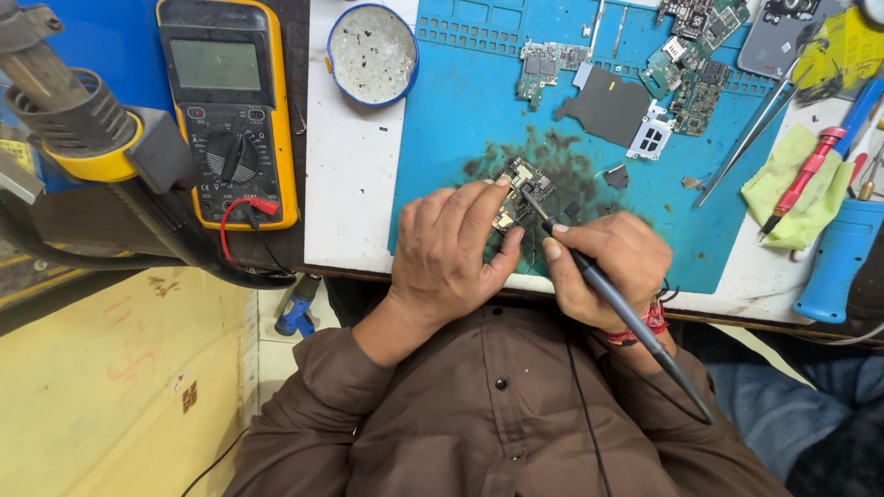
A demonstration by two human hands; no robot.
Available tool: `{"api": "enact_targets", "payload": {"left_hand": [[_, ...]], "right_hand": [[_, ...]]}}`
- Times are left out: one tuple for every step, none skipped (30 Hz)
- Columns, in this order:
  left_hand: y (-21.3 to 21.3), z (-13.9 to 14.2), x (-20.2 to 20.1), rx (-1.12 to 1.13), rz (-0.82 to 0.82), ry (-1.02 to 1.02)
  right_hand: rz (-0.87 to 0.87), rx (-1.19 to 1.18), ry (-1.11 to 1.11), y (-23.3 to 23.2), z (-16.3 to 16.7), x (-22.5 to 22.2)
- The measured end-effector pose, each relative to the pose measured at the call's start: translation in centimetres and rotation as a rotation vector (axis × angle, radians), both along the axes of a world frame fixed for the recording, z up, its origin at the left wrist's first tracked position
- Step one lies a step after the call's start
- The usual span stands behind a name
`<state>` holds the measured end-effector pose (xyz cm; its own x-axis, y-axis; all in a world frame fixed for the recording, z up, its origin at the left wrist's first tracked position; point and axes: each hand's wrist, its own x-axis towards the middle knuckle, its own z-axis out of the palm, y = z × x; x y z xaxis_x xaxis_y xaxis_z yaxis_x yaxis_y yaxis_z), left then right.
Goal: The person uses a soldering iron and tweezers to remove a small component from a circuit board. They then use a hot air rework station to heat the board and remove another component. Finally, they place a new component onto the board and solder it in place.
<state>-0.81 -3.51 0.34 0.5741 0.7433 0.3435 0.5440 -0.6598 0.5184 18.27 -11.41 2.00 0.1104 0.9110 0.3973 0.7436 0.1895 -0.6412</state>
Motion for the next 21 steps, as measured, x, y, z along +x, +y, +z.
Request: {"api": "enact_targets", "payload": {"left_hand": [[-0.02, 0.02, 0.00, 0.002, 0.001, 0.004], [-0.03, 0.03, -0.01, 0.000, 0.001, 0.003], [-0.04, 0.03, 0.01, -0.002, 0.002, 0.002], [-0.02, 0.03, 0.01, -0.002, 0.003, 0.000], [-0.03, 0.03, 0.03, -0.001, 0.003, 0.002], [-0.03, 0.03, 0.04, 0.000, 0.002, 0.003], [-0.03, 0.03, 0.05, 0.001, 0.002, 0.004], [0.01, 0.02, 0.04, 0.000, 0.002, 0.002], [0.01, 0.01, 0.06, -0.002, 0.001, 0.000], [-0.01, 0.01, 0.06, -0.006, 0.001, -0.001], [-0.04, 0.03, 0.04, -0.006, 0.001, 0.002], [-0.03, 0.03, 0.01, -0.004, 0.002, 0.004], [-0.03, 0.03, 0.01, -0.001, 0.003, 0.007], [-0.01, 0.02, 0.02, 0.001, 0.003, 0.005], [0.01, 0.01, 0.03, 0.002, 0.003, 0.004], [0.03, 0.00, 0.04, 0.003, 0.001, 0.002], [0.01, -0.01, 0.07, 0.003, 0.000, 0.002], [0.01, -0.01, 0.07, 0.003, -0.001, 0.002], [0.02, 0.00, 0.05, 0.004, 0.000, 0.003], [0.03, 0.00, 0.02, 0.005, 0.002, 0.003], [0.00, 0.00, 0.03, 0.004, 0.003, 0.002]], "right_hand": [[-0.012, -0.002, 0.003, -0.02, 0.01, -0.03], [-0.024, -0.005, 0.006, -0.05, 0.04, -0.07], [-0.016, -0.004, 0.009, -0.04, 0.05, -0.04], [-0.009, -0.002, 0.011, 0.01, 0.06, 0.01], [-0.001, 0.001, 0.014, 0.02, 0.06, 0.05], [-0.008, 0.000, 0.010, 0.01, 0.06, 0.03], [-0.014, -0.002, 0.007, -0.03, 0.07, -0.02], [-0.020, -0.004, 0.003, -0.04, 0.07, -0.06], [-0.010, 0.003, 0.001, -0.03, 0.05, -0.03], [0.001, 0.010, 0.000, 0.00, 0.02, -0.01], [0.011, 0.018, -0.002, 0.01, 0.00, 0.00], [0.001, 0.013, 0.003, 0.01, 0.00, -0.01], [-0.007, 0.010, 0.009, -0.04, 0.02, -0.01], [-0.016, 0.006, 0.015, -0.06, 0.02, -0.01], [-0.006, 0.008, 0.013, -0.05, -0.01, -0.01], [0.003, 0.009, 0.011, -0.02, -0.03, 0.01], [0.012, 0.010, 0.008, -0.03, -0.04, 0.05], [0.006, 0.009, 0.007, -0.05, -0.03, 0.06], [0.002, 0.007, 0.007, -0.09, -0.03, 0.03], [-0.003, 0.005, 0.008, -0.09, -0.05, 0.01], [0.000, 0.004, 0.007, -0.11, -0.05, 0.03]]}}
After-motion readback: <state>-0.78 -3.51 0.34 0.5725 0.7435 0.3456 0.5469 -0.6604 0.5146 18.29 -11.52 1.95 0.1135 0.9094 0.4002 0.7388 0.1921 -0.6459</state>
